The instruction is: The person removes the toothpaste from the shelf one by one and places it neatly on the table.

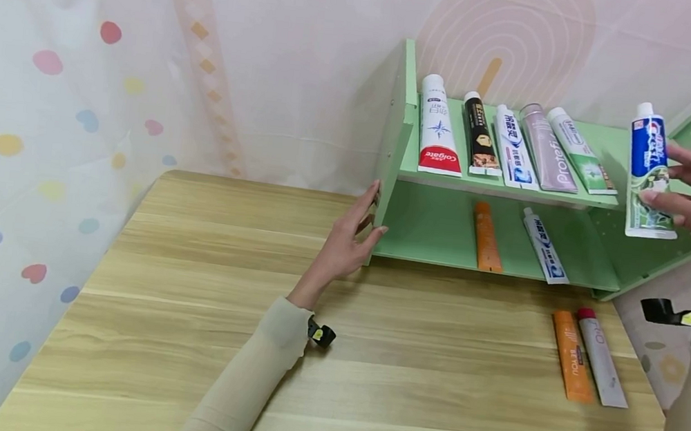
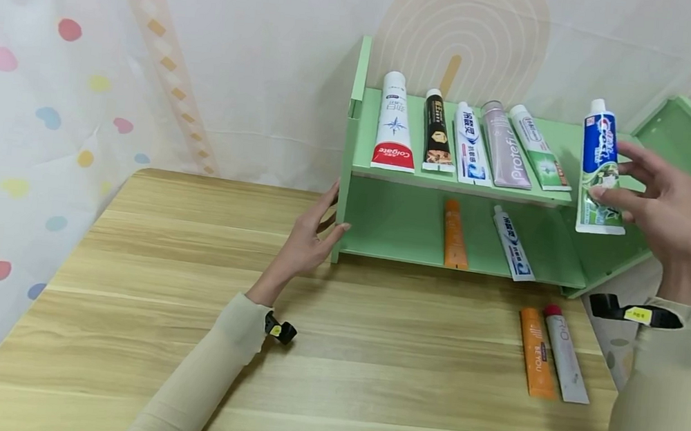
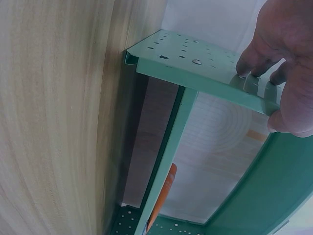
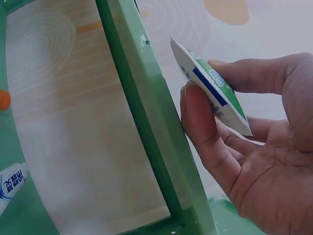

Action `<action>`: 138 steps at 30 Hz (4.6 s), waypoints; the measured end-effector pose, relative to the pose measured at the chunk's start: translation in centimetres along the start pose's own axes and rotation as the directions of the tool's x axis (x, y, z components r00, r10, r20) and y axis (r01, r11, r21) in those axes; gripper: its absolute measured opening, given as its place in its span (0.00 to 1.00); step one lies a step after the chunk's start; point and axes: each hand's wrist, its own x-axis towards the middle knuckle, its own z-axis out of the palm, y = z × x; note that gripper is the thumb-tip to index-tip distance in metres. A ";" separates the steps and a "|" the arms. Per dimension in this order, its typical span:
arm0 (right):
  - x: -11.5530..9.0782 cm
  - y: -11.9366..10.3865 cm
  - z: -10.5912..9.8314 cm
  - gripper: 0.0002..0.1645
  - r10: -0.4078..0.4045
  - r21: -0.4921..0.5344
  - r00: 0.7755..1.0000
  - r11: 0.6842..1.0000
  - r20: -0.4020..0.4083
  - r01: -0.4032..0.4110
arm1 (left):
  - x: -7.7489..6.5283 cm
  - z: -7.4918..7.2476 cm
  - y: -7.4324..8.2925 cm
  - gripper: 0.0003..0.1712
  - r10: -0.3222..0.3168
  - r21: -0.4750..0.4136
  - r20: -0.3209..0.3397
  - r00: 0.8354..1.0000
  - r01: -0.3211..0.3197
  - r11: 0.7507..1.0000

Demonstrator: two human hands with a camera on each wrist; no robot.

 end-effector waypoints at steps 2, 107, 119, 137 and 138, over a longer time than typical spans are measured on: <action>-0.4 0.1 0.1 0.42 -0.017 0.001 1.000 1.000 -0.009 0.017 | 0.0 0.0 0.0 0.47 -0.004 -0.001 0.001 1.000 0.004 1.000; -15.2 14.4 3.9 0.47 0.044 -0.002 0.936 0.999 0.350 -0.046 | 0.0 -0.2 0.4 0.46 -0.023 0.014 -0.028 0.999 0.024 1.000; -15.9 15.4 5.0 0.44 0.079 -0.133 0.926 0.991 0.369 -0.032 | 0.0 -0.1 0.4 0.45 -0.022 -0.008 -0.037 0.999 0.021 1.000; -16.6 15.1 6.5 0.44 0.230 -0.275 0.883 0.954 0.410 -0.121 | 0.0 0.0 0.3 0.46 -0.019 0.016 -0.036 0.999 0.019 1.000; -16.6 15.2 6.6 0.44 0.233 -0.289 0.882 0.950 0.410 -0.116 | 0.0 0.0 0.3 0.46 -0.016 0.014 -0.036 0.999 0.017 1.000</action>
